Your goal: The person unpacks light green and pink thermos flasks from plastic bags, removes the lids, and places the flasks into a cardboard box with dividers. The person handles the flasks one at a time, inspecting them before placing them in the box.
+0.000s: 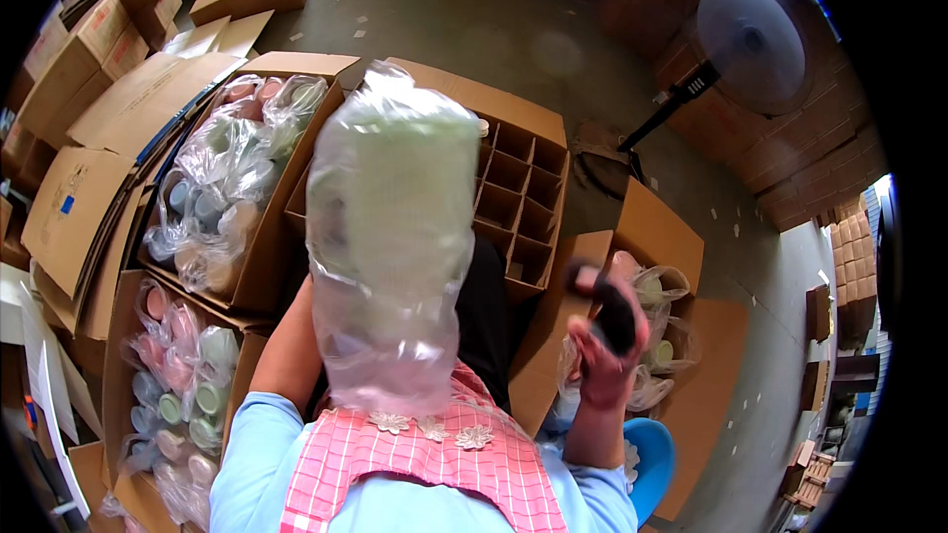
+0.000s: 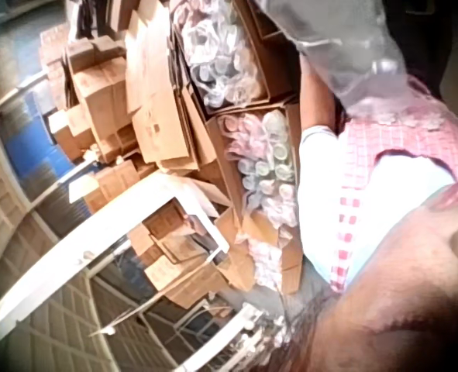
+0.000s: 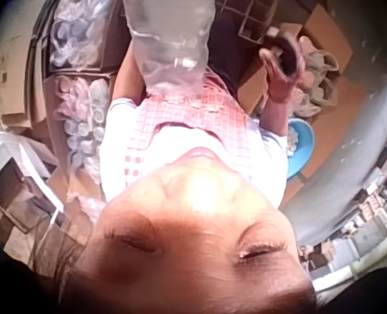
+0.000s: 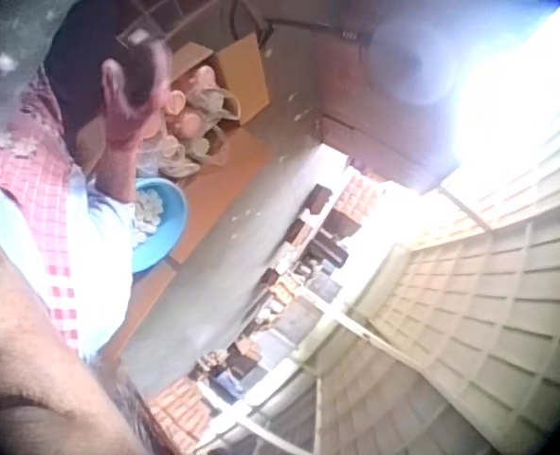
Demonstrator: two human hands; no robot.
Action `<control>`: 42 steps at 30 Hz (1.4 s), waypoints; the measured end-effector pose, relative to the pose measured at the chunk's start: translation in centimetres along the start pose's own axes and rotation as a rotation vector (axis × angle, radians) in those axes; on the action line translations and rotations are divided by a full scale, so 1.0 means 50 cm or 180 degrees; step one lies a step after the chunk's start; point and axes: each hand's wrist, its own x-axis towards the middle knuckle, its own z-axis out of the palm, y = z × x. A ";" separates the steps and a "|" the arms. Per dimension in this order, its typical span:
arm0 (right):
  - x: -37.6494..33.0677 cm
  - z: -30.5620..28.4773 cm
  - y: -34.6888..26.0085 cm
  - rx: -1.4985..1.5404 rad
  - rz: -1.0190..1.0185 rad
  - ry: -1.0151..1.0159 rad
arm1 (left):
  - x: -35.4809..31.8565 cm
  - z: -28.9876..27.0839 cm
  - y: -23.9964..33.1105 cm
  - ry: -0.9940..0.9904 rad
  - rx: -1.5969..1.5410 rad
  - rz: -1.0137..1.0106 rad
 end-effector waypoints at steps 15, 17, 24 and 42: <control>0.339 -0.070 0.057 -0.1017 0.0542 0.0155 | -0.102 -0.034 0.029 0.0073 0.0521 0.0616; 0.329 -0.084 0.104 -0.1626 0.0558 -0.0142 | -0.113 -0.038 0.016 0.0676 0.1474 0.0794; 0.108 -0.075 0.421 -0.3878 0.2407 -0.2087 | -0.083 0.020 0.011 0.1520 0.1646 0.0876; 0.117 0.089 0.295 0.0750 0.1972 0.0335 | -0.278 0.126 -0.049 0.0698 0.4549 0.2325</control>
